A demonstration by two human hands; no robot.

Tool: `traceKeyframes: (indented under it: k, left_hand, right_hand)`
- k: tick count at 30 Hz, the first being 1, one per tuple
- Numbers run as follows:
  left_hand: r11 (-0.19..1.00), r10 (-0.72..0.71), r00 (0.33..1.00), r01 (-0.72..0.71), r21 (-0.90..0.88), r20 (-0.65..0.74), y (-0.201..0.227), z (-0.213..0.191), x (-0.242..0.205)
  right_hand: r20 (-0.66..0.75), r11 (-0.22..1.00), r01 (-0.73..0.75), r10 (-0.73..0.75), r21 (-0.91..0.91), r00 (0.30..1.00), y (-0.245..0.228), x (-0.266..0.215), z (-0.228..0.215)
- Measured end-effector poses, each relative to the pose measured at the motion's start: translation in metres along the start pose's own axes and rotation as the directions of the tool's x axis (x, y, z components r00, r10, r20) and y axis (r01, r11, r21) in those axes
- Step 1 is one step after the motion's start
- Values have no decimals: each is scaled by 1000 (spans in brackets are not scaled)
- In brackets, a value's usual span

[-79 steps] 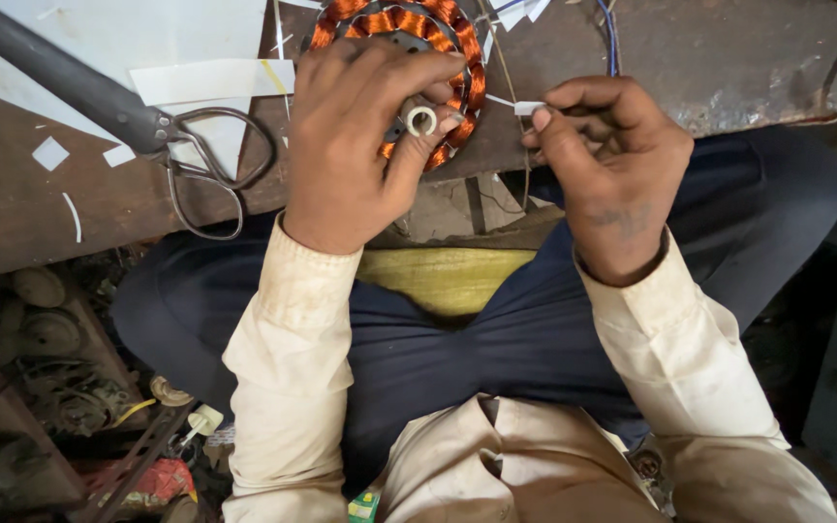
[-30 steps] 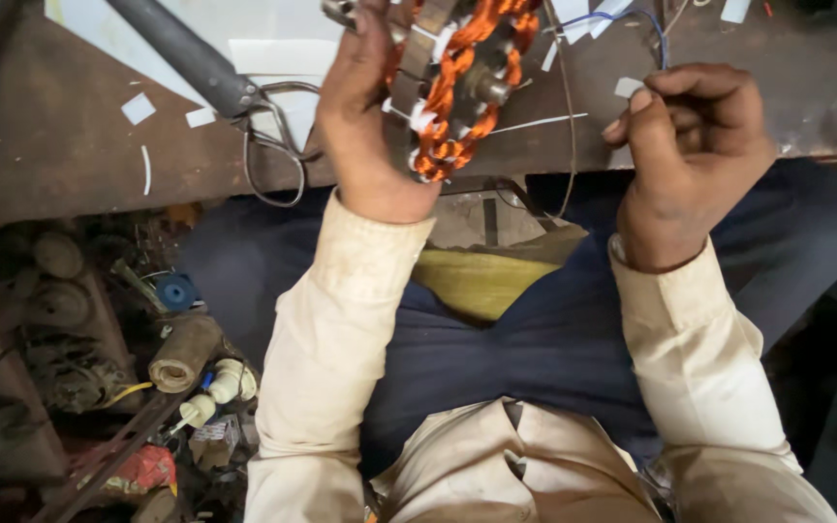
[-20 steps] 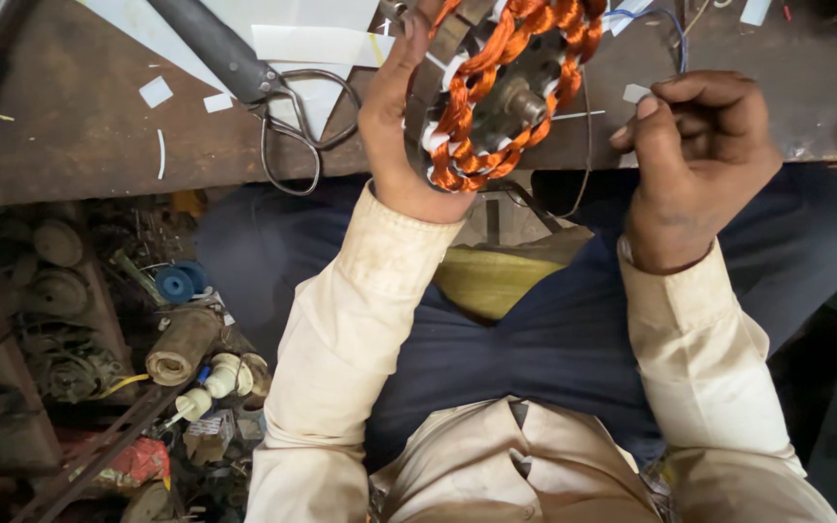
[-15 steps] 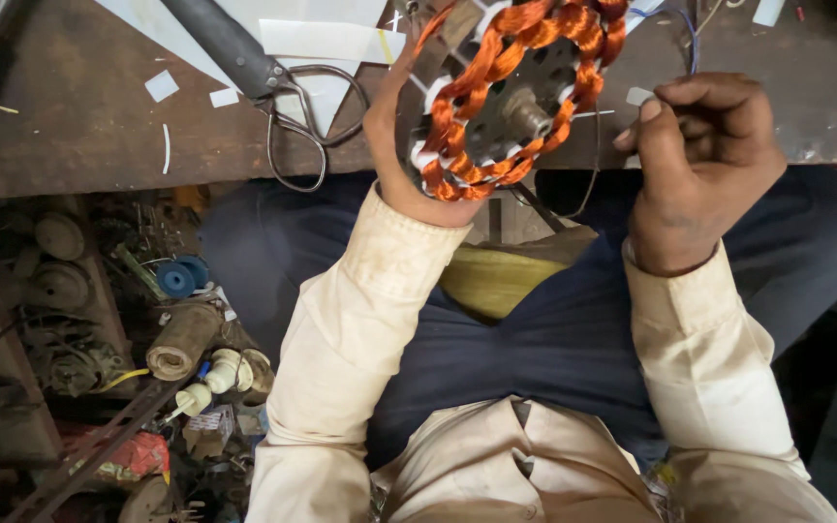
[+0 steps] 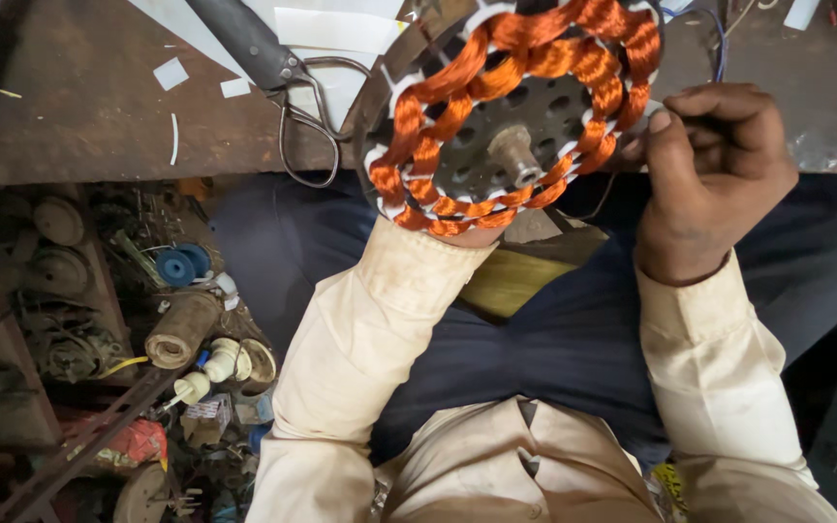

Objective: The person is assembling a motor stator by inserting white insulating paper into the slots between copper windings. They use scissors to cut the paper into small pieces and carefully place them into the stator slots.

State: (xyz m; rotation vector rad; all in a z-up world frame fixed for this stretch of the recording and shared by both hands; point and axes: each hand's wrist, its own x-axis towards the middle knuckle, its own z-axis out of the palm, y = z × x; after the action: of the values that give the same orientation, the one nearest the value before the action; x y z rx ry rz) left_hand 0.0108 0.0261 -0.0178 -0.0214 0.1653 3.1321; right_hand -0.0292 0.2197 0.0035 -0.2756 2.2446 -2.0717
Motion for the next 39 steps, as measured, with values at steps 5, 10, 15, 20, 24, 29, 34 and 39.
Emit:
traceKeyframes:
  k: [5, 10, 15, 20, 24, 29, 34, 39]
  left_hand:
    - [1000, 6, 1000, -5, 9, -14, 1, 2, -4]
    - [1000, 11, 1000, -11, 7, -19, 2, 4, 0]
    - [1000, 10, 1000, -11, -8, -16, -1, 3, -1]
    - [1000, 13, 1000, -13, -19, -8, -4, 2, -2]
    - [1000, 17, 1000, -17, -26, -3, -8, 1, 3]
    - [999, 30, 1000, -30, -20, -3, -6, 1, 0]
    - [999, 35, 999, -35, -21, -7, -6, 2, -1]
    - [999, 36, 999, -36, -18, -11, -6, 3, -2]
  right_hand:
    - [1, 999, -1, 2, -40, 1000, 1, -2, 0]
    - [10, 996, 13, -12, -85, 1000, 3, -3, -3]
    - [15, 991, 38, -36, -128, 999, 4, -3, -2]
    - [40, 998, 22, -19, -60, 999, 3, -3, 1]
    - [52, 999, -3, 6, -52, 999, 1, -4, 2]
    - [60, 998, 3, 1, -61, 998, 0, -5, 2]
    - [54, 998, -7, 11, -59, 998, 2, -5, 1]
    - [71, 999, 3, 1, -48, 997, 4, -5, 0]
